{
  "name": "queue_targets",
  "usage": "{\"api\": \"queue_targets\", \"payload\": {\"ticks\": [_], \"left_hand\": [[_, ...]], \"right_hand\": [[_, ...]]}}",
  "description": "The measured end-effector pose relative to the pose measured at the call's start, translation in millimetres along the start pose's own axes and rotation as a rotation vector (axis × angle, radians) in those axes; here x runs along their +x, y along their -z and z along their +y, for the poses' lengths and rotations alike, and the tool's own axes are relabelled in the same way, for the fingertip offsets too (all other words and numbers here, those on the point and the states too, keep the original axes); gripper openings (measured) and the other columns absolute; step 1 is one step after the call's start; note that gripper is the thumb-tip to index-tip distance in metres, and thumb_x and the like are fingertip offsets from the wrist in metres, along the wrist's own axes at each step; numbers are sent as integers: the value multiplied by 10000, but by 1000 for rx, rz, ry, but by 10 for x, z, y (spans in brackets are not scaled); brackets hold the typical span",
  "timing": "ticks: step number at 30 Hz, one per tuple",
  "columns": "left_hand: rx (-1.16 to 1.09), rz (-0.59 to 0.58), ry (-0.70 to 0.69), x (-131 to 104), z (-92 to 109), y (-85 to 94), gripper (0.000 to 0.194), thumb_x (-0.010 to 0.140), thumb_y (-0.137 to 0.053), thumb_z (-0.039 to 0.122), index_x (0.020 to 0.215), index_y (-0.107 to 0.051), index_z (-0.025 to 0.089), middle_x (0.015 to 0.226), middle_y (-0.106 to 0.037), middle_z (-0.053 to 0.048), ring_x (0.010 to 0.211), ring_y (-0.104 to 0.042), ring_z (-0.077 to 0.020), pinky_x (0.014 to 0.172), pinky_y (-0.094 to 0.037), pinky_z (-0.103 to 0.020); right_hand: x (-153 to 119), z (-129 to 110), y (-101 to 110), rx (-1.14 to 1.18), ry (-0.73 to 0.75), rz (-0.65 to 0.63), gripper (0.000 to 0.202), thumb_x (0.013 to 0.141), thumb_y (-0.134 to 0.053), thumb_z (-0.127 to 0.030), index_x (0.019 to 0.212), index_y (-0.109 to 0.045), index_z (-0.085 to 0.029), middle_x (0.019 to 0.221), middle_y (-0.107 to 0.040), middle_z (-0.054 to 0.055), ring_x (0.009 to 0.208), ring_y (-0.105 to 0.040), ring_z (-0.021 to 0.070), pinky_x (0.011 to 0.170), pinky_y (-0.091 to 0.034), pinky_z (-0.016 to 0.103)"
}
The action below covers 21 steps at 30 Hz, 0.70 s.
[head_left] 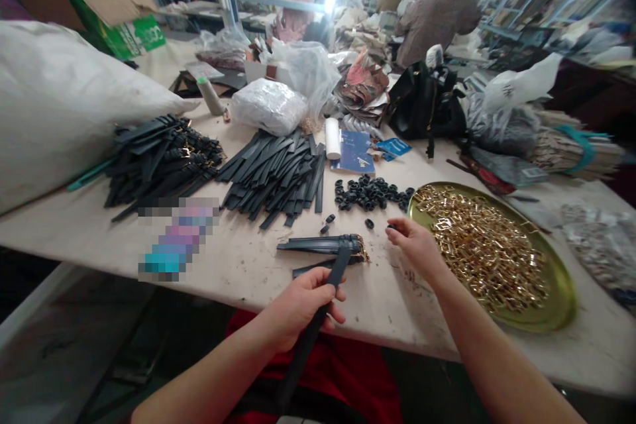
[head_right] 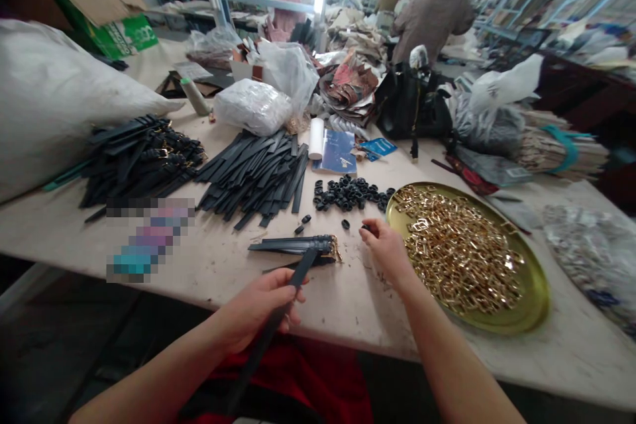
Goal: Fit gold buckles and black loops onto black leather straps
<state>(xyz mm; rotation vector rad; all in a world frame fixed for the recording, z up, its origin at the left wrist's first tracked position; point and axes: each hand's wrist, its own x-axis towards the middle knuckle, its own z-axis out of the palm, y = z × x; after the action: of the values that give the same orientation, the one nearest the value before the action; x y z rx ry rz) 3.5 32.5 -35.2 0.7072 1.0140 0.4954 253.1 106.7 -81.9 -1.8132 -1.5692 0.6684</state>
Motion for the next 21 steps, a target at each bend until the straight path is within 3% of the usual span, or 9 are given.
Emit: {"api": "queue_targets", "payload": {"ticks": [2,6,9,15,21], "left_hand": [[55,-4,-49,-18,-5,-42,185,757,-442,197,932,-491,163,742,-570,13,442,-486,-40,395,-348,-146],[243,9,-200,-69,-4,-110,174,806,-407,277,880,-501,151,604,-546,36,389,-416,-33,390,-301,-142],[376,50,-330,-124,-23,-140,193,807,-414,314,789,-513,149,534,-515,47,394,-403,-44,409,-311,-154],[431,108,-377,-238,-105,-155,185,817,-370,305,779,-486,165,513,-481,57,398,-393,-68,414,-318,-179],[822,264,-637,-326,-88,-198,174,795,-472,327,840,-555,181,703,-580,4,638,-517,-132,579,-355,-224]], "right_hand": [[-144,-87,11,212,-66,-60,323,751,-526,-390,961,-594,-155,763,-663,63,622,-607,163,634,-511,337],[-549,-376,-31,816,-274,-210,305,689,-645,-411,911,-633,-202,773,-675,21,590,-589,92,610,-507,241],[-820,-565,-76,998,-343,-248,278,642,-709,-356,872,-654,-210,704,-661,-10,570,-583,75,596,-504,213],[-1147,-748,-128,1066,-307,-265,318,634,-719,-322,926,-642,-223,832,-676,8,696,-621,119,718,-503,285],[-1346,-840,-216,758,41,-211,257,736,-605,-314,982,-580,-244,923,-660,24,834,-598,176,773,-465,342]]}}
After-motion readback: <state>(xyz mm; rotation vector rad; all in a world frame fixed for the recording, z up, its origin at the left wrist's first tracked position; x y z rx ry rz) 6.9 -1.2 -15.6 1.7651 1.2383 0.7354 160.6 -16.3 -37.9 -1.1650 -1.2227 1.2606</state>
